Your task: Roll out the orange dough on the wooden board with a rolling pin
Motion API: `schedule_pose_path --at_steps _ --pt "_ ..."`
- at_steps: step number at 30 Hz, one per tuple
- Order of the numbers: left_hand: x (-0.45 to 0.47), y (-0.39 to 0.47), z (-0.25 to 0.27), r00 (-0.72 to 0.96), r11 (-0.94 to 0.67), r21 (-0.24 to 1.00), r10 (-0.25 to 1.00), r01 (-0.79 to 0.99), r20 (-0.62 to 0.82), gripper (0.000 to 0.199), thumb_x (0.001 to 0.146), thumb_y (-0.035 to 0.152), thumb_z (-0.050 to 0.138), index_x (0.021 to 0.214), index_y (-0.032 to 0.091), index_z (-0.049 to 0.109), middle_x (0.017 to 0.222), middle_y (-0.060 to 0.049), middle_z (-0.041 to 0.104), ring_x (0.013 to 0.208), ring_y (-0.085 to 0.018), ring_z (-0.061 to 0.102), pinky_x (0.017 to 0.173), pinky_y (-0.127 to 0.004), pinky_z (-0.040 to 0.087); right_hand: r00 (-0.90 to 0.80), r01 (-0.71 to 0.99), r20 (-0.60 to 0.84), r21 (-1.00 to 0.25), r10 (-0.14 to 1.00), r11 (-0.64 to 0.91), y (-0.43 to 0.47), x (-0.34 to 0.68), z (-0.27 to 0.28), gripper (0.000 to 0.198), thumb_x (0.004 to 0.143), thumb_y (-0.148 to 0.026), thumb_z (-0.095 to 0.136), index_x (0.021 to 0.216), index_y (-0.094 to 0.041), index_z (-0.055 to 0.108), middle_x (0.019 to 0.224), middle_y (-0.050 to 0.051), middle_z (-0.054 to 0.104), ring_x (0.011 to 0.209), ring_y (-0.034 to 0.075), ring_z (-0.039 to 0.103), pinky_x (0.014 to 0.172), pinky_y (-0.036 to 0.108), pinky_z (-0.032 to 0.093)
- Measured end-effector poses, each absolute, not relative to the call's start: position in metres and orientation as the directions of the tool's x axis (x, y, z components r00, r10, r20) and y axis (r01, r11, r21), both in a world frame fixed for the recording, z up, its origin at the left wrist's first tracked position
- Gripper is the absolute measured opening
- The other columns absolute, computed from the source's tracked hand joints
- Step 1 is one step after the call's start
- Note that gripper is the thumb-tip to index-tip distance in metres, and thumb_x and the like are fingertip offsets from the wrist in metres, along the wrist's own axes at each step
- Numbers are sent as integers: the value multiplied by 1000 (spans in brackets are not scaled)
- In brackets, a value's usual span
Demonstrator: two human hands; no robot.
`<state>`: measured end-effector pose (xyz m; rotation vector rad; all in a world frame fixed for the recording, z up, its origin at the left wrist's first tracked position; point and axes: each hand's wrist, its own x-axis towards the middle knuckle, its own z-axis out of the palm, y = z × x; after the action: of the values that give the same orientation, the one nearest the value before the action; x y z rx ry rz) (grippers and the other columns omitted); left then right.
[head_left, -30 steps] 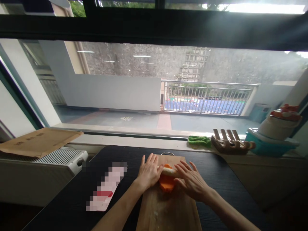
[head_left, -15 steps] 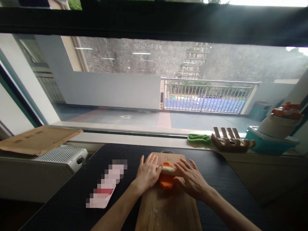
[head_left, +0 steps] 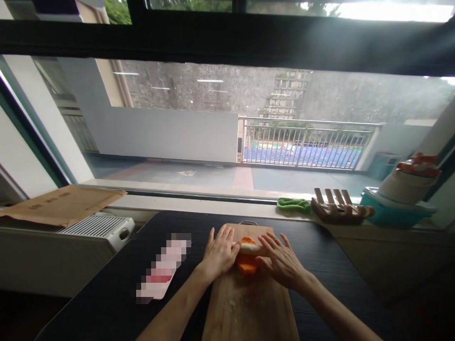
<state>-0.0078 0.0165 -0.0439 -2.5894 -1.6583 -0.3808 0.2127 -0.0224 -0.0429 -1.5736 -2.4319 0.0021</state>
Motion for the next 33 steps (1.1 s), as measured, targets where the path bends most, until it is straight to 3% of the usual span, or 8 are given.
schedule_pose_path --at_steps 6,13,20,27,33 --pt "-26 -21 -59 468 -502 44 832 864 298 57 92 46 30 141 15 31 146 -9 34 135 -26 28 110 -52 19 -529 819 262 -90 807 567 -55 222 -63 66 90 -57 35 144 -21 22 146 10 33 135 25 26 109 54 18" --pt "-4 19 -48 377 -404 64 890 912 257 59 94 42 21 138 7 35 144 -15 35 136 -29 27 108 -56 18 -333 920 144 -166 932 355 -19 209 -39 54 93 -50 31 137 -20 38 141 8 43 133 26 30 109 55 16" --pt "-24 -21 -57 452 -477 58 860 877 235 59 93 47 27 142 16 28 148 -7 29 137 -25 25 111 -52 17 -510 829 177 -162 842 536 -56 220 -53 67 90 -59 31 144 -20 24 148 8 29 137 24 23 111 52 13" --pt "-4 16 -50 367 -396 68 893 916 259 58 93 44 23 138 9 35 144 -14 36 136 -27 27 110 -54 16 -341 915 119 -186 932 358 -22 211 -38 58 92 -53 30 137 -17 38 141 10 41 134 27 28 109 55 15" --pt "-15 -7 -55 422 -449 62 873 892 244 61 92 48 26 141 11 31 146 -10 33 135 -26 28 110 -52 19 -490 836 201 -167 848 522 -46 219 -49 65 89 -58 36 143 -22 28 145 10 34 134 26 28 110 52 16"
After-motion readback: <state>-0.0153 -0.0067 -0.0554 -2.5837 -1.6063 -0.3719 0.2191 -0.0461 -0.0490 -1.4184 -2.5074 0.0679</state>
